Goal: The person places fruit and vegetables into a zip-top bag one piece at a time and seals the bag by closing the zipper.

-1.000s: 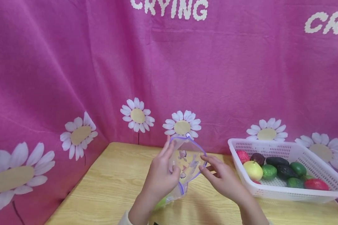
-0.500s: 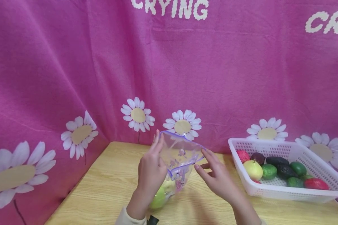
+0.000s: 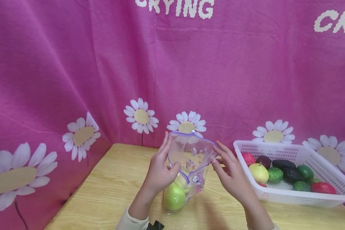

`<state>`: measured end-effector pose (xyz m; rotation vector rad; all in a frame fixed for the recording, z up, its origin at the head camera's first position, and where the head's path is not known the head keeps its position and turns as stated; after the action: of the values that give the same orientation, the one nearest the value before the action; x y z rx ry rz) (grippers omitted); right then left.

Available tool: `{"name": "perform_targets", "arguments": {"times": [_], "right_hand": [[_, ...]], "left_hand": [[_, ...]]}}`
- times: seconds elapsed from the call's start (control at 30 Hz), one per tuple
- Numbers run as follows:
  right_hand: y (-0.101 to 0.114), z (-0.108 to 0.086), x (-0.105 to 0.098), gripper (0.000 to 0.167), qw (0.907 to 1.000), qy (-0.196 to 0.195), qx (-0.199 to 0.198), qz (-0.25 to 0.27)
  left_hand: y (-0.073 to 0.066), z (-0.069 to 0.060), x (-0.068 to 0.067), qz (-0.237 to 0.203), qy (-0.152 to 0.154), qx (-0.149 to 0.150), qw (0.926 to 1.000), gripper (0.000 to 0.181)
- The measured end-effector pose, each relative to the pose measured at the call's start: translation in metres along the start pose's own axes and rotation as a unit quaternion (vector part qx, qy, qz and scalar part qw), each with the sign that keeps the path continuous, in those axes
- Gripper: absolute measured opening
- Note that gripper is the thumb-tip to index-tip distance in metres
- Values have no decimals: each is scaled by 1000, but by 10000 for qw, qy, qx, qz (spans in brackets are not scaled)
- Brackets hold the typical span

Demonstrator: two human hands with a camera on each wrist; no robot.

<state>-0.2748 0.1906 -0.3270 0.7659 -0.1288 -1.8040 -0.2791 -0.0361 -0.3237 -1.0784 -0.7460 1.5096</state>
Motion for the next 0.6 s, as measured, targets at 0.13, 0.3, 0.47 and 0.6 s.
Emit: {"name": "perform_targets", "arguments": {"times": [0.13,0.3,0.47,0.6], "right_hand": [[-2,3,-15,27,9997,-124,-195,-63],[-26,0,-47,25,9933,-264,335,-1076],[-70,-20,-80,40,9644,148,1456,-2204],[-103,-37,-98,54,9426,686,2069,-2530]], "left_hand": [[-3,-1,-2,-75,77,-78,9999,84],[-5,-1,-3,-176,185,-118,9996,84],[-5,0,-2,-363,290,-154,9988,85],[-4,-1,1,-343,353,-176,9986,84]]}}
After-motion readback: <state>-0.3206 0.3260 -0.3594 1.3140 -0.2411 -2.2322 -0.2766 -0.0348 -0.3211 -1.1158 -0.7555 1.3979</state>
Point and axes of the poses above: each hand's wrist, its own z-axis towards the middle knuckle, its own x-axis out of the palm, y = z × x, the point moved 3 cm from there along z, towards the middle knuckle, and after that the axes turned 15 degrees about -x, right-handed, at the moved point
